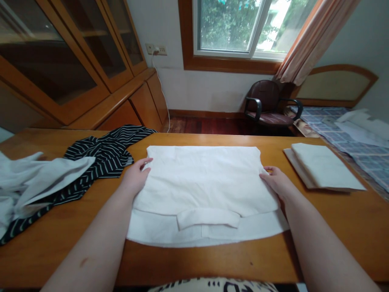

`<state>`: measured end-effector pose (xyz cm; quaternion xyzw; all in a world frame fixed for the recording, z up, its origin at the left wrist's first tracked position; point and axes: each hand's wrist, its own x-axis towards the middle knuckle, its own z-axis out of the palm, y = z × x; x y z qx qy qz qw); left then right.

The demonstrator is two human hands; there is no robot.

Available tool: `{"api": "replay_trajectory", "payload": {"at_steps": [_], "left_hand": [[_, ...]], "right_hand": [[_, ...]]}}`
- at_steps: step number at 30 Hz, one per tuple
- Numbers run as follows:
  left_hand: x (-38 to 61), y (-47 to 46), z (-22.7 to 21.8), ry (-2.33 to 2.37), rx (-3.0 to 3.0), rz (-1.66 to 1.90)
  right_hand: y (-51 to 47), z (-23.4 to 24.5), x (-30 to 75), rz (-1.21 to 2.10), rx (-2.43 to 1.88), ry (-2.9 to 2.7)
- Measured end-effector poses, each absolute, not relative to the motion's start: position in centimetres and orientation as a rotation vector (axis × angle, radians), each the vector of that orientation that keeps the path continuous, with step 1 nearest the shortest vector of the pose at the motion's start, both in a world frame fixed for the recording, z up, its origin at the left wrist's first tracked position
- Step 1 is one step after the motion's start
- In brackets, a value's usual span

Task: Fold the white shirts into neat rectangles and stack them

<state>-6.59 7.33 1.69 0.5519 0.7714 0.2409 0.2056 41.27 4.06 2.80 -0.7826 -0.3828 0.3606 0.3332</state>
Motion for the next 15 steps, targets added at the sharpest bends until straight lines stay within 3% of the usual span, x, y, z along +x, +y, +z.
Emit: {"api": "replay_trajectory", "payload": {"at_steps": [4, 10, 15], "left_hand": [[-6.9, 7.4, 1.6, 2.144, 1.481, 0.728], [-6.1, 7.2, 2.9, 2.207, 1.603, 0.469], [-6.2, 7.2, 2.8, 2.229, 1.65, 0.393]], "right_hand": [[3.9, 2.7, 41.2, 1.094, -1.876, -0.962], [4.0, 2.8, 41.6, 0.967, -2.053, -1.006], [4.0, 2.6, 42.3, 1.284, -1.865, -0.825]]}}
